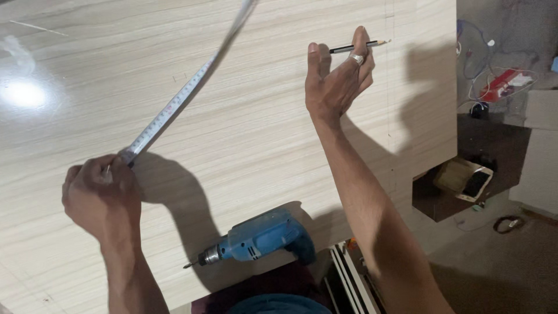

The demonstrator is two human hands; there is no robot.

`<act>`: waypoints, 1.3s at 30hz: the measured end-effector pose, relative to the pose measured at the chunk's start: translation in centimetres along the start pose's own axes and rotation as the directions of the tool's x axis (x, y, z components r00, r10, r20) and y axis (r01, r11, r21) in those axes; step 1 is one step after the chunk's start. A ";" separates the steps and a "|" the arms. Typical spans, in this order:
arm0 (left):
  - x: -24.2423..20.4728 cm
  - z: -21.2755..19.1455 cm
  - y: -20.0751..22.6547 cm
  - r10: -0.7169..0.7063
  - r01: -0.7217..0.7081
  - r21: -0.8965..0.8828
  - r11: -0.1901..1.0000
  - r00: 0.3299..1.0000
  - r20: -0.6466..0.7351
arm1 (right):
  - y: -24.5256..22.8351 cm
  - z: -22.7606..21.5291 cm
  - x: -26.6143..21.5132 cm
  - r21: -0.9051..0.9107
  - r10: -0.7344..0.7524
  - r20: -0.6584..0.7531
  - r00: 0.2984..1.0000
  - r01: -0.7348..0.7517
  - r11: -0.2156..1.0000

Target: The person measures a large light-colored wooden board using a tape measure and marks several points with a pencil. They repeatedly reposition the tape measure to take multiple measurements across the surface. A cordless drill is visible on the board but is not used during the clip.

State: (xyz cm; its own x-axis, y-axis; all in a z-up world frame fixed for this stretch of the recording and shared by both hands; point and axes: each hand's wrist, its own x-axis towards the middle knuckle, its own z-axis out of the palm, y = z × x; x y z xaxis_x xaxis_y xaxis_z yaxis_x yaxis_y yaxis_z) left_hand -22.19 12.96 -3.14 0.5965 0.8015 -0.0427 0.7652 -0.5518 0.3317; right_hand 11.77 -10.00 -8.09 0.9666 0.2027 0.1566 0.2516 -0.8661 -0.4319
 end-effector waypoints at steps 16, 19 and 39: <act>8.0 4.1 6.3 0.294 -0.310 -0.057 0.949 0.935 -0.197 | 1.4 0.9 0.4 0.011 -0.012 -0.055 0.998 0.012 1.000; 8.6 4.3 7.5 0.272 -0.290 -0.070 0.954 0.942 -0.198 | 1.6 1.1 0.9 0.028 -0.074 -0.098 0.992 0.077 0.997; 10.0 4.3 -3.2 0.370 -0.432 0.026 0.902 0.740 -0.561 | 5.3 2.2 1.1 -0.040 -0.331 -0.114 0.937 0.329 0.944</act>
State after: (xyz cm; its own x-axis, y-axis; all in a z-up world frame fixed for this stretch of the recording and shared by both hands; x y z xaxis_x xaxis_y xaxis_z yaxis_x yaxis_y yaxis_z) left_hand -17.61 21.79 -8.64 0.5888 0.5183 0.6202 0.4388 -0.8494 0.2933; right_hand 14.30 -13.37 -12.19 0.8166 0.4247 0.3908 0.5533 -0.7687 -0.3208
